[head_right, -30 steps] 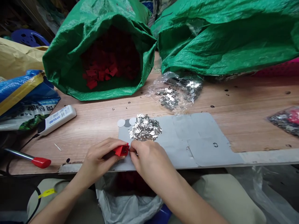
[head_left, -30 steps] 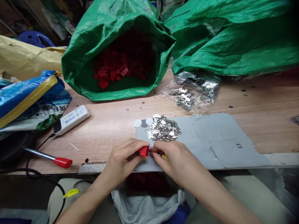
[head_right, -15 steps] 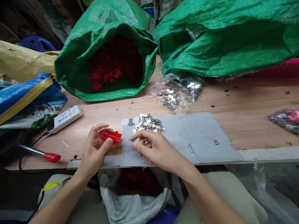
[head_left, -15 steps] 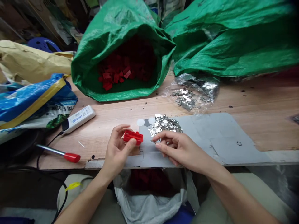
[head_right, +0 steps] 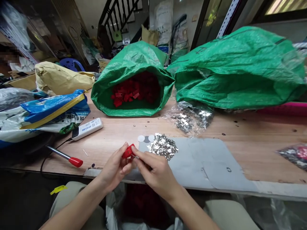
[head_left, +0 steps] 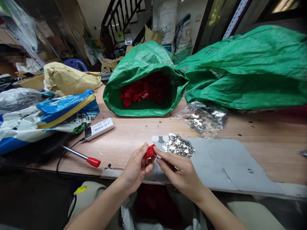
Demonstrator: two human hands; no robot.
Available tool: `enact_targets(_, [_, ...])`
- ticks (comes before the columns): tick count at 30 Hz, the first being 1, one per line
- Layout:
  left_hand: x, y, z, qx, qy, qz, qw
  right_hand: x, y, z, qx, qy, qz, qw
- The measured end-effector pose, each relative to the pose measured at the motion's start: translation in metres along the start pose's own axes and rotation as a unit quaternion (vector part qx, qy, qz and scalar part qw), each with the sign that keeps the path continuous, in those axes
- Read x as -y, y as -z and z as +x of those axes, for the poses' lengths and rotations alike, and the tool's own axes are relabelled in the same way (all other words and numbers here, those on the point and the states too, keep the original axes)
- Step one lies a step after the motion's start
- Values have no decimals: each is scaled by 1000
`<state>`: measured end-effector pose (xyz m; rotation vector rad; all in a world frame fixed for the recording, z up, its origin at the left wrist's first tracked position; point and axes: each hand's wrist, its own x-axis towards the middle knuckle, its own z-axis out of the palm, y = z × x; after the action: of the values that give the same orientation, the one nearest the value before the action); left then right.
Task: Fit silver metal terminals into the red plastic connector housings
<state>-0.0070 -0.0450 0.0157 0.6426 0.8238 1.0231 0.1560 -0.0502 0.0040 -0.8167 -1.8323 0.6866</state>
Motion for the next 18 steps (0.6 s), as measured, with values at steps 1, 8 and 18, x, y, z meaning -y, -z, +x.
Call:
enact_targets(1, [0, 1, 1, 4, 1, 0, 1000, 0, 1, 1, 5, -2, 3, 1000])
enact_targets(8, [9, 5, 8, 11, -15, 17, 1000, 0, 2, 1, 10, 16, -29, 999])
enact_targets(18, [7, 9, -8, 116, -112, 251, 954, -18, 25, 17, -251, -344, 238, 873])
